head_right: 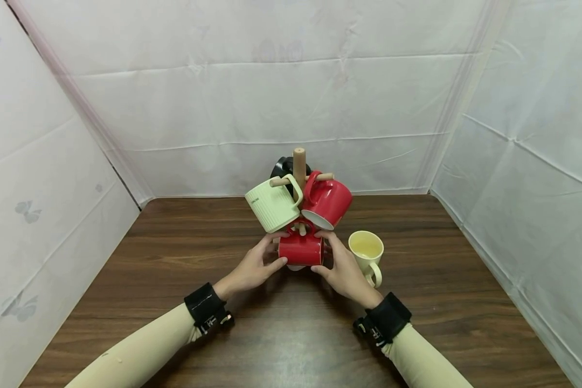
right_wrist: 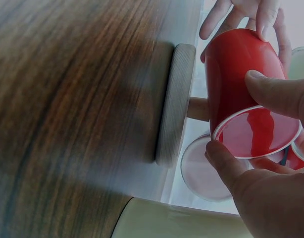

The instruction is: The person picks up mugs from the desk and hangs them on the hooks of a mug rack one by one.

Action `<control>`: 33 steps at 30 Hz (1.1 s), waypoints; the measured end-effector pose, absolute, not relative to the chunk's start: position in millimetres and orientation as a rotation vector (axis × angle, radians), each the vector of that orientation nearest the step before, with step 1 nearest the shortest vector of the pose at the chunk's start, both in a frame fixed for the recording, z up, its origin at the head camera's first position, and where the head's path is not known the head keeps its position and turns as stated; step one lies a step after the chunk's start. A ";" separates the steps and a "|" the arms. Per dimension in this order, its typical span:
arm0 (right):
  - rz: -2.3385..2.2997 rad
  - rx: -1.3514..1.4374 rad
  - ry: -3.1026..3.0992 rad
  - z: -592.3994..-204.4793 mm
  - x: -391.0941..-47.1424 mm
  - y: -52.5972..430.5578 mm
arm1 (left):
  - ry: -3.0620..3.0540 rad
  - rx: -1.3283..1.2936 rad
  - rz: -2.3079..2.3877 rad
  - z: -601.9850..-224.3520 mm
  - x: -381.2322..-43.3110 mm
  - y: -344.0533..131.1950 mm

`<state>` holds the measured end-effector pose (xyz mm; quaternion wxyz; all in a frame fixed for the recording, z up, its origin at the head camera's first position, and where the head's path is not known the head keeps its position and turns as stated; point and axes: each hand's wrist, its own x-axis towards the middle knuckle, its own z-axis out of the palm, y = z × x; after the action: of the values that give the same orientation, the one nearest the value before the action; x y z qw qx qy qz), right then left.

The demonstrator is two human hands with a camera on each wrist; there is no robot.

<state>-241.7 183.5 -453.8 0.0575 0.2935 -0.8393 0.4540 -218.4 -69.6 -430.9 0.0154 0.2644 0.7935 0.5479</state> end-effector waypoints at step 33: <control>1.358 0.923 -2.482 -452.6 -233.7 187.7 | 2.497 0.782 1.789 -463.0 -236.9 -91.4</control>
<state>-233.7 187.7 -452.6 0.0830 0.3090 -0.8311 0.4548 -236.9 -91.4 -463.0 -0.0137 0.2467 0.7877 0.5643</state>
